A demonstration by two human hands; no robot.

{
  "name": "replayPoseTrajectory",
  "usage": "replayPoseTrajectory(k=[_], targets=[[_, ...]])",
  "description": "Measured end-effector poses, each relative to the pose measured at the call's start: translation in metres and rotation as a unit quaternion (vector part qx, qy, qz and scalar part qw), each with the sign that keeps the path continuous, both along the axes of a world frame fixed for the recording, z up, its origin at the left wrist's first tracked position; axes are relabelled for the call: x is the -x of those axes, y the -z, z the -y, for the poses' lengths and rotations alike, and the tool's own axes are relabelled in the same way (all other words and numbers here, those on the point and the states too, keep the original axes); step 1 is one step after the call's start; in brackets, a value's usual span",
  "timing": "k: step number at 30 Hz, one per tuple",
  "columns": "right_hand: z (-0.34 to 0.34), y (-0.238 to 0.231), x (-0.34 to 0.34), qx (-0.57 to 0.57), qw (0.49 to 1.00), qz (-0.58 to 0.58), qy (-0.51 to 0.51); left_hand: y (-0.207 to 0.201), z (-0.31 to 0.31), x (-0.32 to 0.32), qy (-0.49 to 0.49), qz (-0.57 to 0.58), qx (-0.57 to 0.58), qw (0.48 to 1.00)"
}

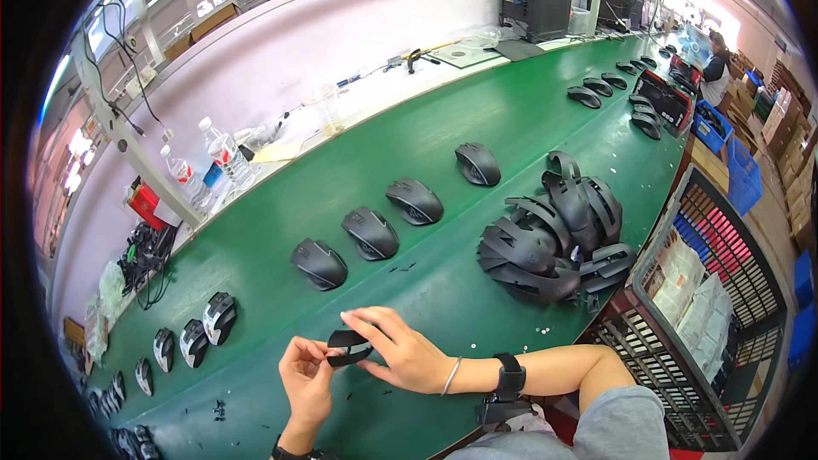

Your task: The person assembles computer mice by hand at a green workbench. They pick up a mouse base and a separate black plastic shell, fit the shell onto the base, and place the completed unit on the table. The process is repeated for multiple units throughout the clip.

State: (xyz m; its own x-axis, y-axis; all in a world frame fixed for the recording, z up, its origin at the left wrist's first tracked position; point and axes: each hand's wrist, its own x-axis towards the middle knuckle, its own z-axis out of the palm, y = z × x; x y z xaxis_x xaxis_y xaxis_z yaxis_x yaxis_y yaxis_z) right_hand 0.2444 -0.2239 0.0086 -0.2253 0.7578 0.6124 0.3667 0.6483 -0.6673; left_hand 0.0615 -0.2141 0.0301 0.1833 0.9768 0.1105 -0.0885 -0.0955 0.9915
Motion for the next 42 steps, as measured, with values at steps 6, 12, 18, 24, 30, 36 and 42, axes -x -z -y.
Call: replayPoseTrajectory(k=[6, 12, 18, 24, 30, 36, 42], targets=[[0.001, 0.001, 0.000, 0.032, 0.999, -0.011, -0.021, -0.002, 0.012, -0.004, -0.011, 0.064, 0.022, 0.998], [0.000, 0.000, -0.001, -0.009, 1.000, 0.013, -0.020, 0.003, 0.010, 0.003, 0.027, 0.083, -0.035, 0.996], [0.005, -0.002, 0.004, 0.036, 0.995, -0.073, -0.065, 0.001, 0.010, 0.003, 0.013, 0.128, 0.031, 0.991], [0.005, -0.003, 0.004, 0.005, 0.992, -0.077, -0.103, -0.005, 0.001, 0.017, 0.072, 0.143, 0.119, 0.980], [-0.001, -0.003, -0.004, -0.043, 0.999, -0.004, -0.027, -0.024, -0.075, 0.065, -0.072, -0.306, -0.134, 0.940], [-0.002, 0.004, -0.003, -0.049, 0.998, 0.028, -0.011, 0.053, -0.163, 0.206, -0.312, -0.662, 0.051, 0.680], [-0.008, 0.003, -0.002, -0.054, 0.998, 0.035, 0.005, 0.064, -0.151, 0.214, -0.305, -0.624, -0.052, 0.718]])
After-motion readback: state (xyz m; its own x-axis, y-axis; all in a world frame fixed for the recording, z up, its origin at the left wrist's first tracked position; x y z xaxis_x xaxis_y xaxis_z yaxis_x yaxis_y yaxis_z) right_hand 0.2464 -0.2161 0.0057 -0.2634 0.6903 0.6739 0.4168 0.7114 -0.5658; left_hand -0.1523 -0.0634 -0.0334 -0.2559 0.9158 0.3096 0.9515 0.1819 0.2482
